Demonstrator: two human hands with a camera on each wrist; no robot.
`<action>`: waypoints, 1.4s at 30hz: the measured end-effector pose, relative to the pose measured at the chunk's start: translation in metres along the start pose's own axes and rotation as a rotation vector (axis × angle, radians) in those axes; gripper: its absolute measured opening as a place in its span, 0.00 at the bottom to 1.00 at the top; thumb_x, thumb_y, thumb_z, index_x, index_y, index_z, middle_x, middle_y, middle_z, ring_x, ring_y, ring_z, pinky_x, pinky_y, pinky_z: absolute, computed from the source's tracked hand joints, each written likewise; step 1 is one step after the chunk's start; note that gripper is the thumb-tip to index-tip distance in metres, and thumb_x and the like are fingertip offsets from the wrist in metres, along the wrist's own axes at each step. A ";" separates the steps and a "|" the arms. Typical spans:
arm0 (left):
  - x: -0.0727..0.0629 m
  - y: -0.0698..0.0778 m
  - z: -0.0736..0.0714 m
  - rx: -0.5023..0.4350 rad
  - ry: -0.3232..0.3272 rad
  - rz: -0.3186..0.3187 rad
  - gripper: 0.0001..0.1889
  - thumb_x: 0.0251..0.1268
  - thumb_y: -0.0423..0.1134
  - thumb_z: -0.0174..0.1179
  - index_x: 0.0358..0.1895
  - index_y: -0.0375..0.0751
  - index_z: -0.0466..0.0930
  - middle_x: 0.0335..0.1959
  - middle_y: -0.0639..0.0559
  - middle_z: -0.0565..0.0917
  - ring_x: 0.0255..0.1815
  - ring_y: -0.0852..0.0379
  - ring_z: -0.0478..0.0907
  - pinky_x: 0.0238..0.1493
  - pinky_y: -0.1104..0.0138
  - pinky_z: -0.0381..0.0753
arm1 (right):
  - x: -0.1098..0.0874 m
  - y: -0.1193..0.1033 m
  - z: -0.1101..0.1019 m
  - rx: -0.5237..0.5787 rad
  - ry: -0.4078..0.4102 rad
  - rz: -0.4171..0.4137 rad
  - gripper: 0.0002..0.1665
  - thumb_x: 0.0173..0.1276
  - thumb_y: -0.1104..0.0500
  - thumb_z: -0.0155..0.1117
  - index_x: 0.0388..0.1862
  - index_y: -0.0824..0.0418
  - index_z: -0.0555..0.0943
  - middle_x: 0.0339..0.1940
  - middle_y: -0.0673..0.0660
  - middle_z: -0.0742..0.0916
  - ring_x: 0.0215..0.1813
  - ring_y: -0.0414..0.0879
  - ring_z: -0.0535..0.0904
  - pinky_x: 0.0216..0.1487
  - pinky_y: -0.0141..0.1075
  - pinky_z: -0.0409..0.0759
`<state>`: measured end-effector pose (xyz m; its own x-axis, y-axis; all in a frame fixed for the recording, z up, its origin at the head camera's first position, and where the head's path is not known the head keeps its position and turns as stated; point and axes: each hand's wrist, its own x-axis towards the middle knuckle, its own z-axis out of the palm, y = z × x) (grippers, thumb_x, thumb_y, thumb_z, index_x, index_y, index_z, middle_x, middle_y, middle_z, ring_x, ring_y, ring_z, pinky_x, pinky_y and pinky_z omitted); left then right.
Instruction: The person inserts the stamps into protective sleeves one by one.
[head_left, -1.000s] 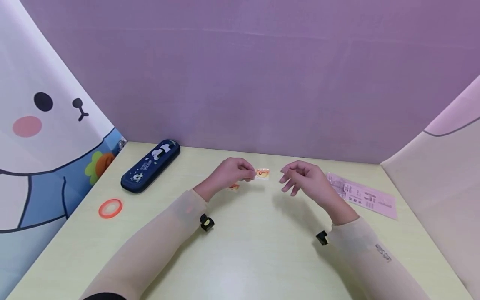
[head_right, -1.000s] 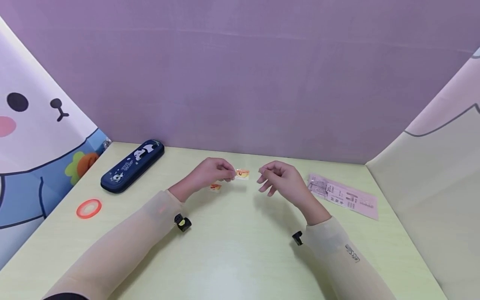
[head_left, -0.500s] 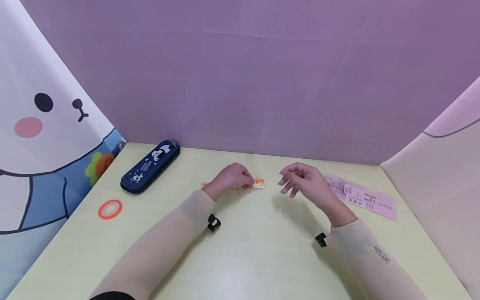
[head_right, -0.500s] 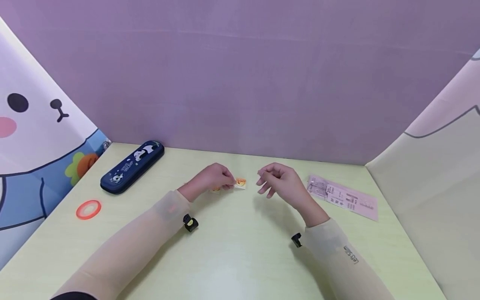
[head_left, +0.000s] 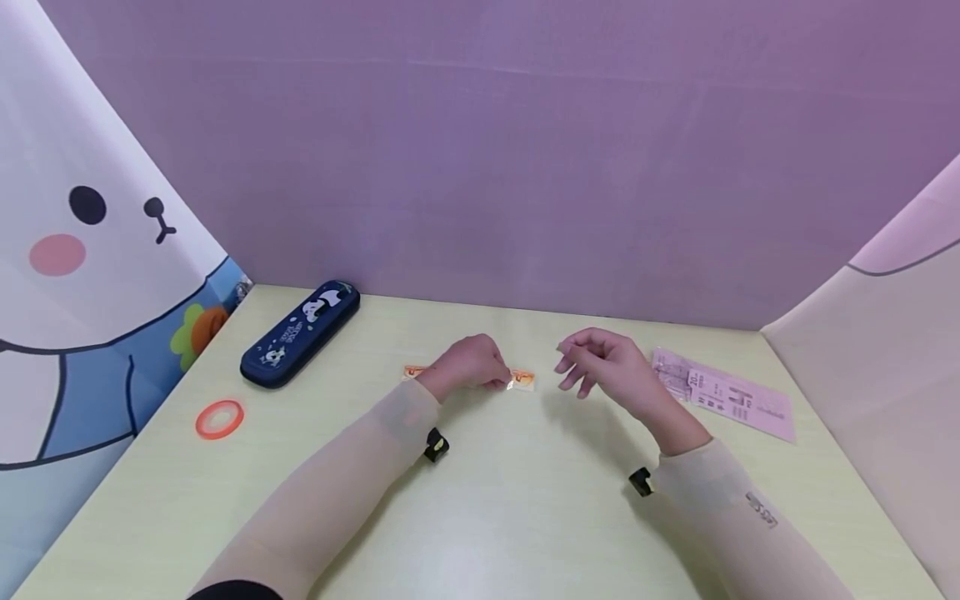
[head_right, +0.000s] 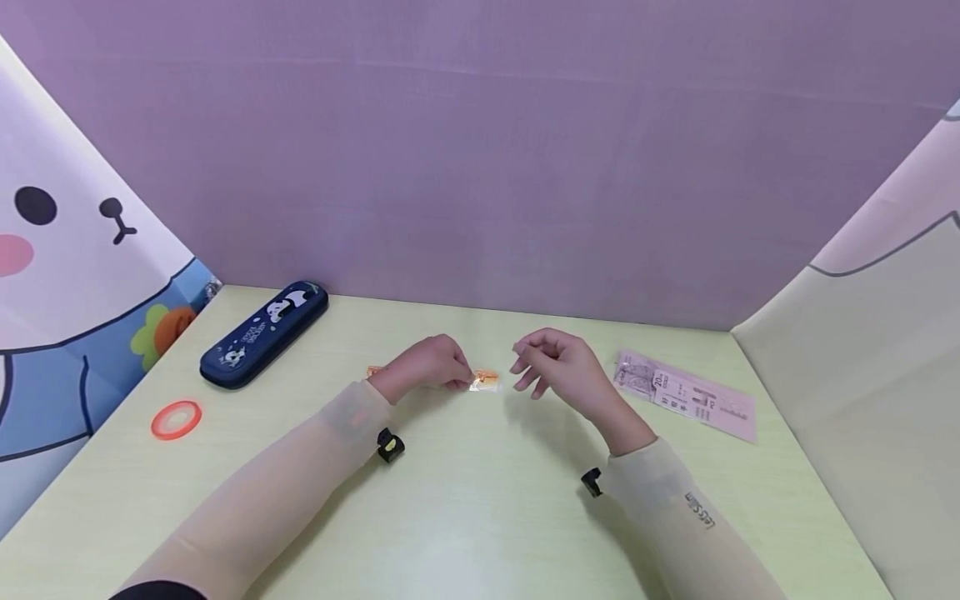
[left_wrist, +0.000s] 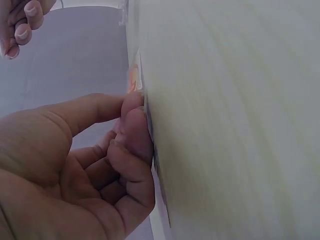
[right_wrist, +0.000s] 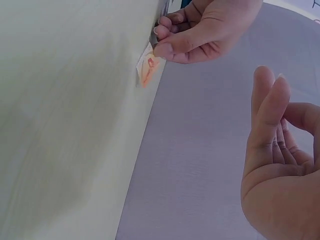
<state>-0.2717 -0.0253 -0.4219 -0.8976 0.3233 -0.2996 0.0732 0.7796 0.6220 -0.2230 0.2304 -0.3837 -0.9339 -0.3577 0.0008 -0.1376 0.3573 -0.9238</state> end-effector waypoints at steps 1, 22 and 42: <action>0.001 0.000 0.001 0.009 -0.007 -0.001 0.20 0.64 0.36 0.65 0.12 0.48 0.75 0.11 0.59 0.67 0.17 0.61 0.58 0.27 0.68 0.61 | 0.000 0.000 0.000 0.001 -0.001 0.000 0.14 0.84 0.54 0.60 0.57 0.62 0.83 0.43 0.59 0.92 0.38 0.48 0.93 0.37 0.42 0.91; 0.001 0.005 0.000 0.083 -0.003 -0.019 0.22 0.59 0.31 0.63 0.08 0.50 0.70 0.08 0.59 0.68 0.15 0.61 0.58 0.23 0.69 0.60 | -0.001 -0.001 0.005 -0.022 -0.050 0.017 0.15 0.84 0.52 0.61 0.58 0.60 0.84 0.46 0.66 0.91 0.38 0.48 0.93 0.38 0.42 0.91; -0.020 0.023 -0.023 0.082 -0.060 0.002 0.19 0.80 0.54 0.61 0.44 0.41 0.90 0.37 0.51 0.94 0.39 0.52 0.89 0.44 0.57 0.86 | -0.001 -0.014 -0.001 -0.054 -0.098 0.034 0.16 0.84 0.51 0.59 0.60 0.59 0.84 0.48 0.67 0.91 0.35 0.49 0.92 0.31 0.42 0.89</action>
<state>-0.2618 -0.0259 -0.3848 -0.8700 0.3544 -0.3427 0.1123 0.8193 0.5622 -0.2209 0.2264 -0.3708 -0.9018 -0.4264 -0.0701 -0.1267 0.4160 -0.9005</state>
